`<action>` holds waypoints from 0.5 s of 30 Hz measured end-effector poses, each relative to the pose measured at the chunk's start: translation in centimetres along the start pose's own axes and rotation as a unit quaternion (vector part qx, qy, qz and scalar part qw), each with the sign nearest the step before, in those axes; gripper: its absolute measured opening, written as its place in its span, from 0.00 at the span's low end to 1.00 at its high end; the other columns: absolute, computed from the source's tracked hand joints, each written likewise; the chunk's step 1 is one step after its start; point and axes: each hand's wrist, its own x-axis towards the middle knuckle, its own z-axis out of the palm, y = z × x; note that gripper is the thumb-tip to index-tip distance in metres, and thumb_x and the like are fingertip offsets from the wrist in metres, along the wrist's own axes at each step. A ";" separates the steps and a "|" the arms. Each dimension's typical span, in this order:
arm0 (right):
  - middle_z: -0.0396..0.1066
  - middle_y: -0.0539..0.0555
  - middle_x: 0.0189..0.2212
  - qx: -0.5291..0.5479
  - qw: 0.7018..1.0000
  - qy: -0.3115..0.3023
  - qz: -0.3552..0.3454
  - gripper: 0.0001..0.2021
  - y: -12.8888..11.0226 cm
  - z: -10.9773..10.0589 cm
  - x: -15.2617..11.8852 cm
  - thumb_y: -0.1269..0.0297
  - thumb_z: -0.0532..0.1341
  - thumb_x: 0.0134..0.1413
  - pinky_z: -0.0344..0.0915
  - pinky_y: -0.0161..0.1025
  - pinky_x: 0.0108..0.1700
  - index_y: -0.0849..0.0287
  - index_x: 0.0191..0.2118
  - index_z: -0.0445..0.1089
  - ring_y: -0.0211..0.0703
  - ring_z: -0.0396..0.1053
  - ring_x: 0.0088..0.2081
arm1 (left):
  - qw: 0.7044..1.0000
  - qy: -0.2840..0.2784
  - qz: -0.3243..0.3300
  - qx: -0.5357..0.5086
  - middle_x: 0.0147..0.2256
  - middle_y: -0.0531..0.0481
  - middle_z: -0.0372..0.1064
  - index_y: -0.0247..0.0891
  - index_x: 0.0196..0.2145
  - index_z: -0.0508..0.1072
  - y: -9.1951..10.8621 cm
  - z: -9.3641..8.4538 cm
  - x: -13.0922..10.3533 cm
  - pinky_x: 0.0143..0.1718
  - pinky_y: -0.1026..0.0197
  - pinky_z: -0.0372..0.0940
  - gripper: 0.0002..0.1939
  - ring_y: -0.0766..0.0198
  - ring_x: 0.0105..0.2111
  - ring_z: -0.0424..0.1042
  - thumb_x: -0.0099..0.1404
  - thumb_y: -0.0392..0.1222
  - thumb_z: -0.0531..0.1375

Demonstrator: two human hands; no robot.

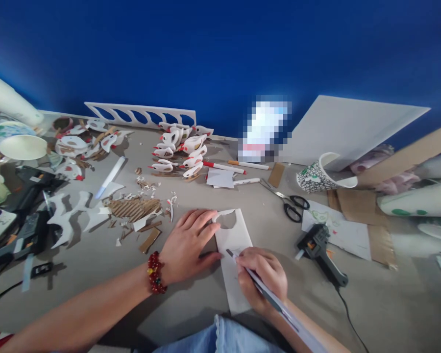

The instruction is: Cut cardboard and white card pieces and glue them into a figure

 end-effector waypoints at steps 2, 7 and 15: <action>0.69 0.48 0.20 -0.004 1.000 0.000 0.026 0.07 0.2 0.2 0.0 0.75 0.56 0.51 0.65 0.35 0.27 0.55 0.34 0.67 0.39 0.68 0.21 | 1.000 0.002 0.002 0.000 0.61 0.40 0.58 0.37 0.54 0.66 0.0 0.0 0.0 0.60 0.43 0.54 0.26 0.47 0.59 0.57 0.63 0.55 0.59; 0.70 0.47 0.22 -0.030 0.995 -0.015 0.094 0.06 0.5 0.4 -0.2 0.72 0.57 0.55 0.62 0.32 0.26 0.56 0.36 0.68 0.35 0.67 0.20 | 1.000 0.003 0.010 0.006 0.61 0.39 0.58 0.37 0.55 0.65 0.0 0.0 -0.1 0.61 0.43 0.53 0.26 0.47 0.60 0.56 0.64 0.53 0.59; 0.69 0.46 0.21 -0.022 0.993 -0.012 0.117 0.04 0.3 0.2 -0.2 0.69 0.58 0.57 0.61 0.32 0.25 0.56 0.35 0.69 0.34 0.63 0.19 | 1.000 0.007 0.011 0.009 0.60 0.38 0.58 0.36 0.54 0.66 -0.1 0.0 0.0 0.61 0.44 0.54 0.26 0.48 0.59 0.57 0.64 0.54 0.59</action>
